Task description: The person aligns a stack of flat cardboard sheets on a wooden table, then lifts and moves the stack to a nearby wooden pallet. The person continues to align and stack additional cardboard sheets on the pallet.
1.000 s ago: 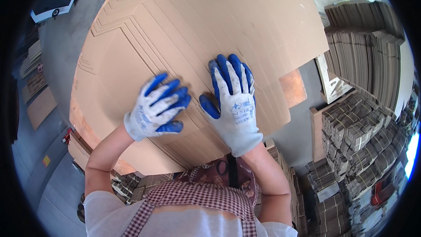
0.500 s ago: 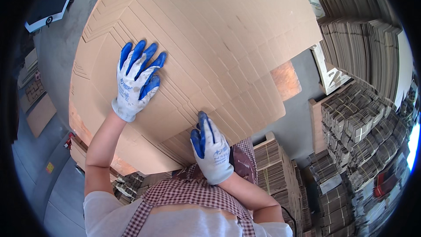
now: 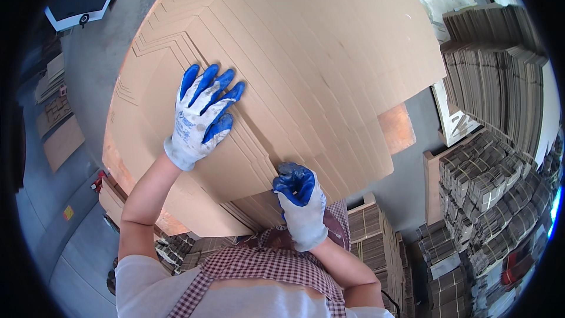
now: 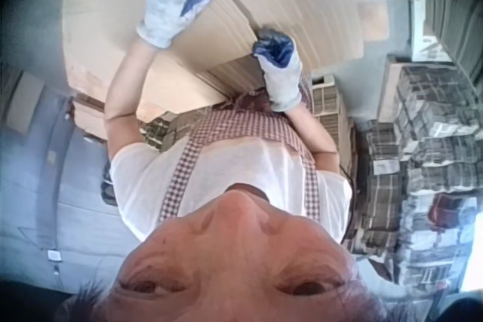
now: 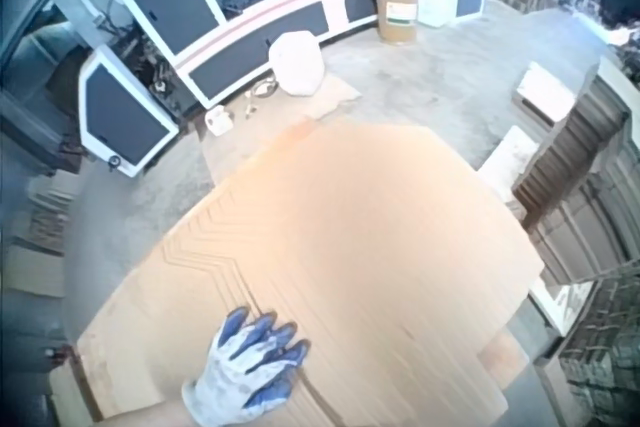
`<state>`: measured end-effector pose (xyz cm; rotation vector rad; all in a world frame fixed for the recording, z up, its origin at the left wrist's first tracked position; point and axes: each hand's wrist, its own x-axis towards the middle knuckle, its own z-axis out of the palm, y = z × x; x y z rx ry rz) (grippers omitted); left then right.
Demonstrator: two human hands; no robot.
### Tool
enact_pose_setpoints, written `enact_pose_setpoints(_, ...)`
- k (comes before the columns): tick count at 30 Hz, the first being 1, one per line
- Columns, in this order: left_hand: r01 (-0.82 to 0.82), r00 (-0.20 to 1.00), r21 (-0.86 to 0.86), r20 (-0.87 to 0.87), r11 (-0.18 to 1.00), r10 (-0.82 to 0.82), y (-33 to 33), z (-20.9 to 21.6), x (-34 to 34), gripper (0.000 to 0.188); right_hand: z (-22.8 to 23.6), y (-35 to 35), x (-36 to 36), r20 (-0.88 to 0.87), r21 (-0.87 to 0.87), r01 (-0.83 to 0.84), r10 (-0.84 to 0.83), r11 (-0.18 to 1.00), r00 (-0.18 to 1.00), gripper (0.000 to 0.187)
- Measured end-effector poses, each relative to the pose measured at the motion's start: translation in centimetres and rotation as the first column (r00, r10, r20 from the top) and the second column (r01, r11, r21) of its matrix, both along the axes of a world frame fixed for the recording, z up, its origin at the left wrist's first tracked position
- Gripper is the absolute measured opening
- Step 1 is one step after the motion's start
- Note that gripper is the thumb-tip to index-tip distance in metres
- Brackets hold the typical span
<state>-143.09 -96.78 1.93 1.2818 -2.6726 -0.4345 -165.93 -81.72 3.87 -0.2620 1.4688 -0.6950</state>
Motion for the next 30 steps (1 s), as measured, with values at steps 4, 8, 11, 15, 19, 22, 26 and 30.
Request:
enact_pose_setpoints(4, 0.018, 1.0, 0.011, 0.022, 1.0, -0.018, -0.3, 0.5, 0.0, 0.047, -0.4, -0.1, -0.2, -0.015, -0.045, 0.017, -0.017, 0.999, 1.0, 0.04)
enact_pose_setpoints(8, 0.051, 0.999, 0.025, -0.004, 0.998, -0.051, -0.7, 0.8, 0.2, 0.048, -1.1, 0.3, -0.5, -0.036, -0.081, 0.035, -0.038, 0.996, 0.999, 0.04)
enact_pose_setpoints(11, 0.062, 0.998, 0.01, -0.009, 0.998, -0.062, -0.7, 0.7, 0.4, 0.05, -1.1, 0.0, -0.8, -0.097, -0.027, -0.012, 0.009, 1.0, 0.995, 0.039)
enact_pose_setpoints(15, 0.041, 0.999, -0.002, -0.025, 0.999, -0.041, -0.4, 0.1, 0.3, 0.049, -1.3, -0.1, -0.7, -0.123, -0.027, -0.02, 0.017, 0.999, 0.992, 0.037)
enact_pose_setpoints(19, 0.038, 0.998, -0.051, -0.04, 0.998, -0.04, -0.4, -0.8, 0.2, 0.052, -1.5, -0.1, -0.7, -0.191, -0.05, -0.08, 0.069, 0.996, 0.979, 0.035)
enact_pose_setpoints(22, 0.04, 0.998, -0.062, -0.052, 0.997, -0.043, -0.4, -1.0, 0.2, 0.052, -2.1, -0.1, -0.9, -0.457, -0.191, -0.34, 0.224, 0.921, 0.861, 0.034)
enact_pose_setpoints(26, 0.04, 0.997, -0.075, -0.055, 0.996, -0.045, -0.1, -1.5, 0.6, 0.051, -0.2, -2.4, -1.7, -0.712, -0.195, -0.599, 0.308, 0.777, 0.631, 0.037)
enact_pose_setpoints(30, 0.034, 0.998, -0.056, -0.043, 0.998, -0.036, -0.3, -0.9, 0.2, 0.05, -1.9, -6.2, -0.7, -0.904, -0.287, -0.759, 0.096, 0.584, 0.416, 0.056)
